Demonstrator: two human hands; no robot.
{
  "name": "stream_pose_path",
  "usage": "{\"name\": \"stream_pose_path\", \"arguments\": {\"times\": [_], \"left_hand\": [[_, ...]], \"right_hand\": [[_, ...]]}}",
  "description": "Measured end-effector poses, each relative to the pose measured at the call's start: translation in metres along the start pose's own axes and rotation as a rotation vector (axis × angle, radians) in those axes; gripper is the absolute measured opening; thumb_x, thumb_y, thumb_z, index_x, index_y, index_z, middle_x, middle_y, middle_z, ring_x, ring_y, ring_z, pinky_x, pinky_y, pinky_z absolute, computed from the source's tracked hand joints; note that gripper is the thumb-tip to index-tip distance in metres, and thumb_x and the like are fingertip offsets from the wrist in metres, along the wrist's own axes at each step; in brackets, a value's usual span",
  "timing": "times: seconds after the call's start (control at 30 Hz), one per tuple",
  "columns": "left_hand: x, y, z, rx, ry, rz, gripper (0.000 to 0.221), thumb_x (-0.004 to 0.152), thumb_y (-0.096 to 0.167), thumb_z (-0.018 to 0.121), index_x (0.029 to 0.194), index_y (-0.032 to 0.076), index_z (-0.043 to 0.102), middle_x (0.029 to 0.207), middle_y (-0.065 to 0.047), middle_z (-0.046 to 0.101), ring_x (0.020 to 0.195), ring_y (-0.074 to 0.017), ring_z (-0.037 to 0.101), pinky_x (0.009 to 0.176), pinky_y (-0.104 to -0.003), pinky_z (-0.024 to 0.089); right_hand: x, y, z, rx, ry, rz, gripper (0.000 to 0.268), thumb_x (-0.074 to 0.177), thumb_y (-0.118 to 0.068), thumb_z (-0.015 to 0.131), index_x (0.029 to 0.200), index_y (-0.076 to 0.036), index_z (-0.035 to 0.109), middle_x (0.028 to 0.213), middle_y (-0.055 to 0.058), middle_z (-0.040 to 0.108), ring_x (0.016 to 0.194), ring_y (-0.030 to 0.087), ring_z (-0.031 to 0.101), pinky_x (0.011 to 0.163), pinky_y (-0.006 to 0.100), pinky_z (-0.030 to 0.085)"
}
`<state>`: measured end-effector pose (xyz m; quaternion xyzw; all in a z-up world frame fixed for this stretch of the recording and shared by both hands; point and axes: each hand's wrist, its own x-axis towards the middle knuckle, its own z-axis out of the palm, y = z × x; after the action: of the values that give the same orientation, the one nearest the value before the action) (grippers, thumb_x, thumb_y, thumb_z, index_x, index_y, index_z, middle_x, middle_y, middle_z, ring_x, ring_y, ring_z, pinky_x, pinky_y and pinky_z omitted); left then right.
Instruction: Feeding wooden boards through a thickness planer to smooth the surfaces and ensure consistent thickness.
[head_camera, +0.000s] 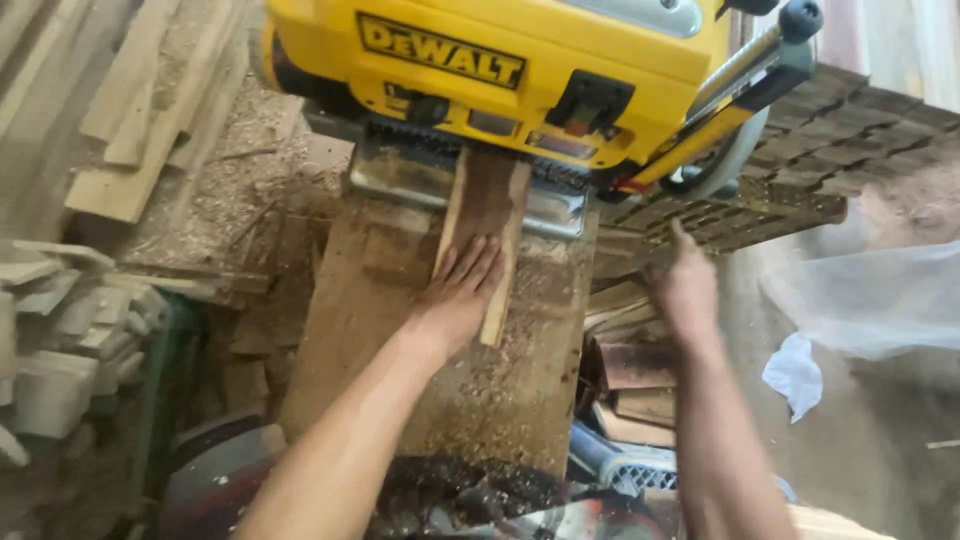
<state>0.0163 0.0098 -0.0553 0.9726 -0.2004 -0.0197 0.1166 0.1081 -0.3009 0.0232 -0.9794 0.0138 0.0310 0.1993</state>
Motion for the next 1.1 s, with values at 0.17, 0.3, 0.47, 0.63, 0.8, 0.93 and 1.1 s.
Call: {"name": "stream_pose_path", "arguments": {"times": [0.17, 0.3, 0.47, 0.63, 0.8, 0.93, 1.1], "left_hand": [[-0.036, 0.001, -0.045, 0.008, -0.19, -0.078, 0.108, 0.075, 0.027, 0.079, 0.163, 0.01, 0.019, 0.173, -0.013, 0.01, 0.159, -0.0316, 0.007, 0.128, -0.053, 0.008], [-0.058, -0.033, -0.026, 0.17, 0.166, -0.038, 0.099, 0.058, 0.044, 0.09, 0.143, 0.008, 0.055, 0.156, -0.018, 0.046, 0.146, -0.0348, 0.042, 0.12, -0.053, 0.034], [-0.061, -0.036, -0.033, 0.111, 0.2, 0.073, 0.079, 0.068, 0.034, 0.086, 0.133, -0.002, 0.061, 0.141, -0.026, 0.059, 0.137, -0.0404, 0.053, 0.115, -0.053, 0.042], [-0.059, -0.036, -0.024, -0.025, 0.183, 0.103, 0.074, 0.072, 0.023, 0.085, 0.134, -0.008, 0.06, 0.142, -0.036, 0.055, 0.14, -0.0486, 0.047, 0.119, -0.054, 0.035], [-0.069, -0.031, -0.03, 0.424, 0.15, 0.206, 0.065, 0.082, 0.038, 0.069, 0.142, 0.02, 0.049, 0.158, -0.022, 0.036, 0.149, -0.0438, 0.026, 0.125, -0.057, 0.013], [-0.051, 0.006, 0.006, -0.374, 0.14, 0.247, 0.043, 0.107, 0.011, 0.044, 0.149, 0.005, 0.047, 0.157, -0.015, 0.045, 0.152, -0.0318, 0.033, 0.128, -0.053, 0.01], [-0.041, 0.052, -0.093, -0.638, -0.23, -0.252, 0.086, 0.087, -0.015, 0.045, 0.162, 0.016, 0.017, 0.173, 0.002, 0.003, 0.139, -0.0353, 0.041, 0.074, -0.03, 0.059]], "right_hand": [[-0.137, -0.161, -0.016, 0.426, -0.064, -0.162, 0.059, 0.083, -0.017, 0.079, 0.137, -0.001, 0.062, 0.13, 0.032, 0.064, 0.127, 0.052, 0.055, 0.108, 0.069, 0.041], [-0.152, -0.135, 0.054, 0.232, -0.026, -0.517, 0.069, 0.09, -0.031, 0.075, 0.152, -0.014, 0.05, 0.155, 0.029, 0.041, 0.13, 0.05, 0.053, 0.103, 0.057, 0.05], [-0.145, -0.118, 0.098, 0.099, 0.121, -0.529, 0.049, 0.095, -0.033, 0.071, 0.138, -0.011, 0.064, 0.148, 0.023, 0.05, 0.123, 0.044, 0.061, 0.095, 0.049, 0.057], [-0.161, -0.135, 0.087, 0.209, -0.032, -0.405, 0.053, 0.093, -0.015, 0.067, 0.144, -0.003, 0.058, 0.16, 0.029, 0.034, 0.128, 0.049, 0.055, 0.106, 0.051, 0.053], [-0.191, -0.149, 0.065, 0.33, 0.02, -0.412, 0.035, 0.093, -0.012, 0.072, 0.126, -0.005, 0.063, 0.129, 0.019, 0.058, 0.104, 0.034, 0.068, 0.091, 0.041, 0.061], [-0.215, -0.151, 0.101, 0.398, 0.109, -0.365, 0.043, 0.088, 0.002, 0.071, 0.13, 0.005, 0.063, 0.139, 0.028, 0.061, 0.13, 0.039, 0.062, 0.113, 0.044, 0.05], [-0.18, -0.13, 0.041, 0.277, 0.38, -0.215, 0.025, 0.095, -0.015, 0.062, 0.115, -0.004, 0.07, 0.137, 0.02, 0.053, 0.13, 0.034, 0.048, 0.113, 0.05, 0.039]]}}
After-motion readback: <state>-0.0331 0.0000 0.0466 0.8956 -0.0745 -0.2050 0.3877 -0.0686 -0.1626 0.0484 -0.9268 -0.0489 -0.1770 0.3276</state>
